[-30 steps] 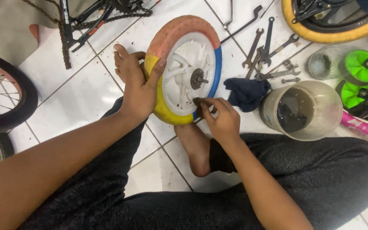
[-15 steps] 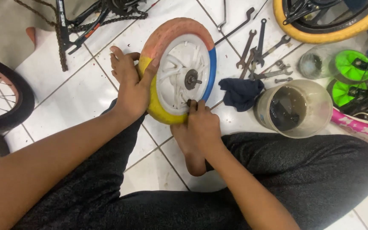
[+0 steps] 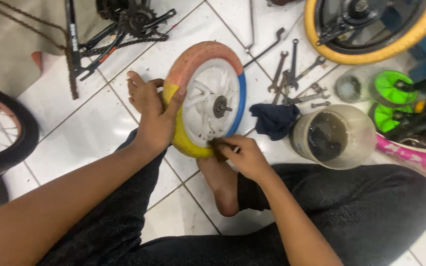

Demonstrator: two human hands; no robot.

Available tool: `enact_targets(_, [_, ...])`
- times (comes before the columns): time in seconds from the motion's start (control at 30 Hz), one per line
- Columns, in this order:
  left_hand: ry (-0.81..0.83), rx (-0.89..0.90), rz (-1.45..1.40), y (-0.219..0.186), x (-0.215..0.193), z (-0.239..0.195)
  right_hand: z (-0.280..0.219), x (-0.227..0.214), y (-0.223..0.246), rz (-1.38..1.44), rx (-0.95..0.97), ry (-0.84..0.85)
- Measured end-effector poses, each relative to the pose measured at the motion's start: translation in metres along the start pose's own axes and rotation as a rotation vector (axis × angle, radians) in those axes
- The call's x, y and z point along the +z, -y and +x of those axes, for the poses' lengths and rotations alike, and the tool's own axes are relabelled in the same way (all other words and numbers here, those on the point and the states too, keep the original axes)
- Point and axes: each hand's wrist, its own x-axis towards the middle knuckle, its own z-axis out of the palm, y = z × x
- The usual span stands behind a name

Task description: The person sits on the floor and cleans a bicycle wheel with a colorful tire using a dark cloth. They wipe the hub, spokes, and rim of the wheel while rotating it to access different areas. Various tools and another wheel are visible on the floor nearby.

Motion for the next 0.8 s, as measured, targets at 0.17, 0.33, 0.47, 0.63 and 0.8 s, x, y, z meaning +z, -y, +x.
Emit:
enact_targets(0.17, [-0.123, 0.117, 0.073, 0.008, 0.007, -0.001, 0.013, 0.027, -0.013, -0.264, -0.294, -0.387])
enact_targets(0.33, [-0.074, 0.07, -0.004, 0.018, 0.004, 0.003, 0.007, 0.046, -0.008, -0.397, -0.44, -0.43])
enact_targets(0.47, [-0.057, 0.095, -0.001, 0.029, 0.008, 0.004, -0.001, 0.024, -0.01, -0.462, -0.499, -0.258])
enact_targets(0.63, [-0.113, 0.088, 0.035, 0.015, 0.009, 0.003, 0.004, 0.017, -0.003, -0.316, -0.319, -0.31])
enact_targets(0.8, [-0.068, 0.072, 0.073, 0.015, 0.012, 0.004, -0.005, 0.048, -0.003, -0.285, -0.484, -0.397])
